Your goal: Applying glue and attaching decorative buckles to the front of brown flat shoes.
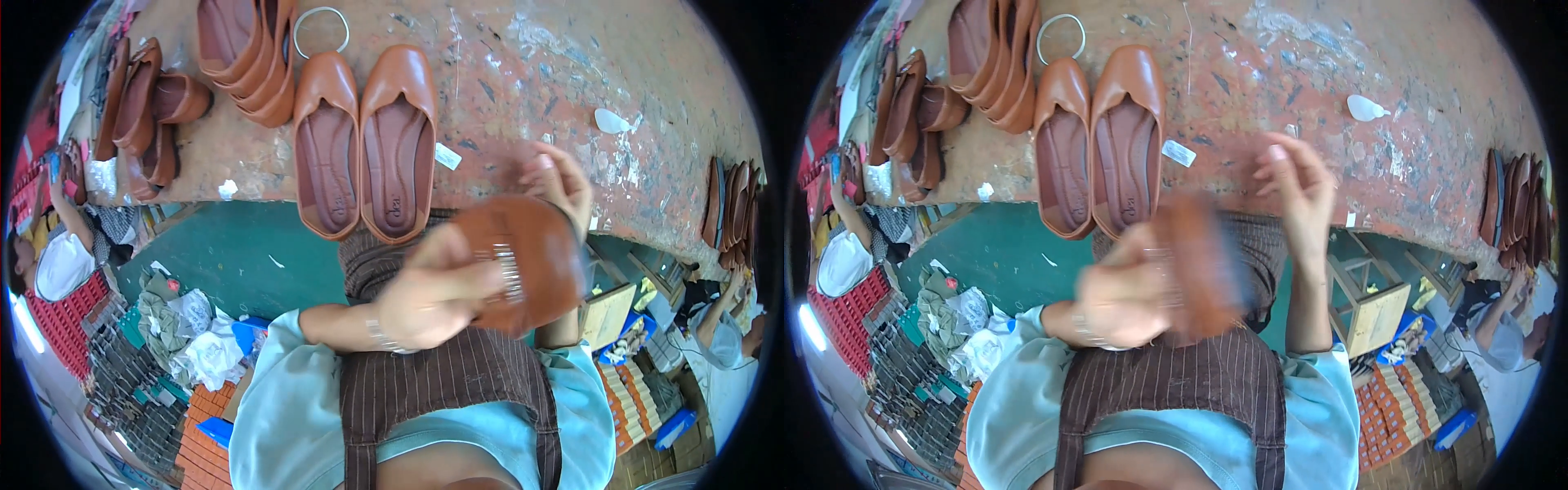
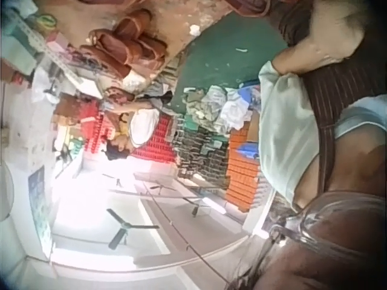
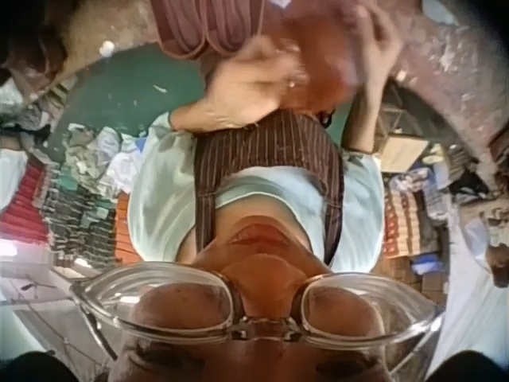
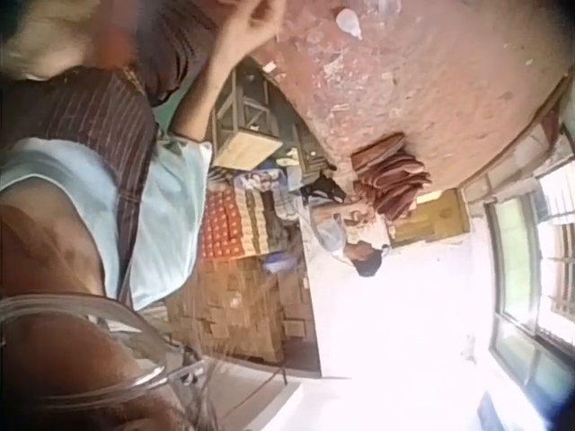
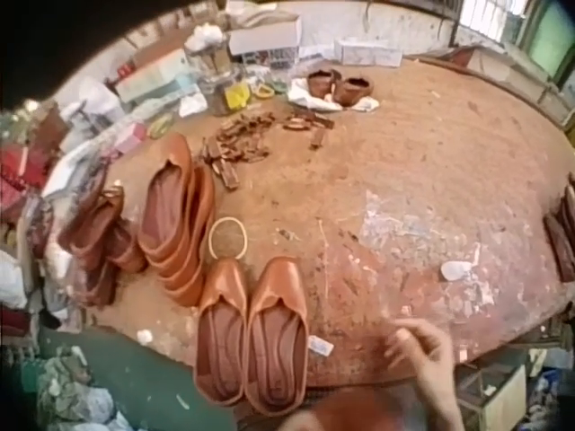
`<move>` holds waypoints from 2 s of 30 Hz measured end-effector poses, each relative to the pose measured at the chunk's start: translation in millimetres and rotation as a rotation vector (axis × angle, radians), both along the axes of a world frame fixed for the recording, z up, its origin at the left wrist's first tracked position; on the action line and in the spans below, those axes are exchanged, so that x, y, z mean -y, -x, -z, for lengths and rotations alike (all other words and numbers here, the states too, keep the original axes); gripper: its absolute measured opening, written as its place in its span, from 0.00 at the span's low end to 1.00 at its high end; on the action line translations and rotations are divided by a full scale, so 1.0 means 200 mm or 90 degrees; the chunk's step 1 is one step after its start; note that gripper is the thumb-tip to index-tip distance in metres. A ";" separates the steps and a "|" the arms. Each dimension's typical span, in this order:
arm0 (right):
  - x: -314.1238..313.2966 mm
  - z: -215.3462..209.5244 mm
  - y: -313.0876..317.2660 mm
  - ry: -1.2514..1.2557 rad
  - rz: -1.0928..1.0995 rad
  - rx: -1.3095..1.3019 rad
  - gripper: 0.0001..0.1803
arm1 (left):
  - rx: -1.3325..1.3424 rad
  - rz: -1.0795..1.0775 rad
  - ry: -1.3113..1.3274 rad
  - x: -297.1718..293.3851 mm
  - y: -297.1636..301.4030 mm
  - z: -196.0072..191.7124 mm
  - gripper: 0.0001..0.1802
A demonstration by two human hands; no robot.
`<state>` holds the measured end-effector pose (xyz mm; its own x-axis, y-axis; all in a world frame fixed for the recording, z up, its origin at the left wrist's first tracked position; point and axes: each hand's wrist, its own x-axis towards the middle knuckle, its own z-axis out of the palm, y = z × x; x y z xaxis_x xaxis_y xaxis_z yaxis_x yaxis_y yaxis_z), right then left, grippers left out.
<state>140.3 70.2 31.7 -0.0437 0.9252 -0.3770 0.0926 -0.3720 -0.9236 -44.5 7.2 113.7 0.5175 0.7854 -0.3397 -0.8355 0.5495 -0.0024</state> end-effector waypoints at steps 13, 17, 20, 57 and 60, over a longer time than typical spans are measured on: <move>0.09 0.13 0.40 -0.142 -0.184 0.146 0.36 | -0.628 -0.449 -0.331 -0.87 2.18 -0.46 0.16; 0.09 0.06 0.31 -0.076 -0.126 0.085 0.33 | -1.099 -0.272 -0.174 -0.78 2.64 0.10 0.25; 0.07 0.07 0.21 -0.030 -0.048 0.048 0.25 | -1.915 -0.040 0.162 -0.80 2.55 0.08 0.38; -0.01 0.02 0.08 -0.399 -0.297 0.272 0.16 | -0.136 -0.358 0.082 -0.01 -0.13 0.54 0.09; -0.02 0.01 0.10 -0.427 -0.322 0.323 0.15 | -0.144 -0.354 0.072 0.01 -0.14 0.55 0.10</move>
<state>120.1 74.3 30.3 -0.4713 0.8713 0.1366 0.5415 0.4081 -0.7350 -17.0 5.9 3.1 -0.0540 0.8696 -0.4908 -0.9838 0.0379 0.1754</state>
